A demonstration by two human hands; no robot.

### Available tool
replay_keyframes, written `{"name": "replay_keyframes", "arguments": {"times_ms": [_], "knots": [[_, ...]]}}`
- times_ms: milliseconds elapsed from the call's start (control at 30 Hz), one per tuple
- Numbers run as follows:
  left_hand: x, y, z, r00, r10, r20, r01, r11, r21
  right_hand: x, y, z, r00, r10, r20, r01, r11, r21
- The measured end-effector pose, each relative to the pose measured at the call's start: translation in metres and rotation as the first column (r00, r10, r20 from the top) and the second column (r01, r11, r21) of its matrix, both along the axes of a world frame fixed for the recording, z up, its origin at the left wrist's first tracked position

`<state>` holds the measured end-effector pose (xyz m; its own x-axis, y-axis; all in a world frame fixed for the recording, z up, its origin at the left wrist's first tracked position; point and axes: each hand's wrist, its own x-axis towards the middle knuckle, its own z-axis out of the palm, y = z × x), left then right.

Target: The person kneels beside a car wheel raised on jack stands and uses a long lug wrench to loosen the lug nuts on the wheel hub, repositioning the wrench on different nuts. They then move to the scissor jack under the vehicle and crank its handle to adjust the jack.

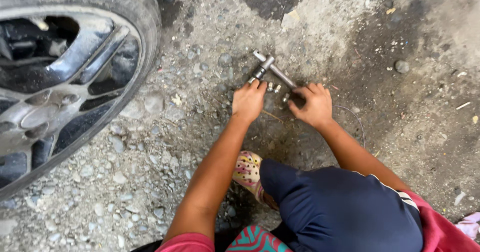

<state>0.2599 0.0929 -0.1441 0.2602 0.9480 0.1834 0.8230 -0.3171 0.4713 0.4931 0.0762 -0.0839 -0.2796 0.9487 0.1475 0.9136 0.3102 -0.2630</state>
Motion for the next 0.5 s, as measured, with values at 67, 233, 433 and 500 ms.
{"name": "replay_keyframes", "arguments": {"times_ms": [67,233,433,500], "knots": [[-0.006,-0.013,0.008,0.998,0.041,0.057,-0.039,0.999,-0.027,-0.010,-0.004,-0.001,0.998,0.004,0.066,-0.006,1.000,0.018],[-0.034,-0.040,0.030,0.980,0.116,0.159,-0.110,0.993,-0.050,-0.029,-0.001,-0.013,0.994,-0.101,0.051,0.104,0.992,-0.069],[-0.078,-0.071,0.051,0.961,0.220,0.170,-0.204,0.973,-0.105,-0.031,-0.003,-0.020,0.993,-0.115,-0.036,0.116,0.993,0.033],[-0.096,-0.088,0.061,0.939,0.285,0.194,-0.263,0.956,-0.134,-0.044,-0.014,-0.010,0.989,0.006,-0.145,0.010,0.994,0.110]]}}
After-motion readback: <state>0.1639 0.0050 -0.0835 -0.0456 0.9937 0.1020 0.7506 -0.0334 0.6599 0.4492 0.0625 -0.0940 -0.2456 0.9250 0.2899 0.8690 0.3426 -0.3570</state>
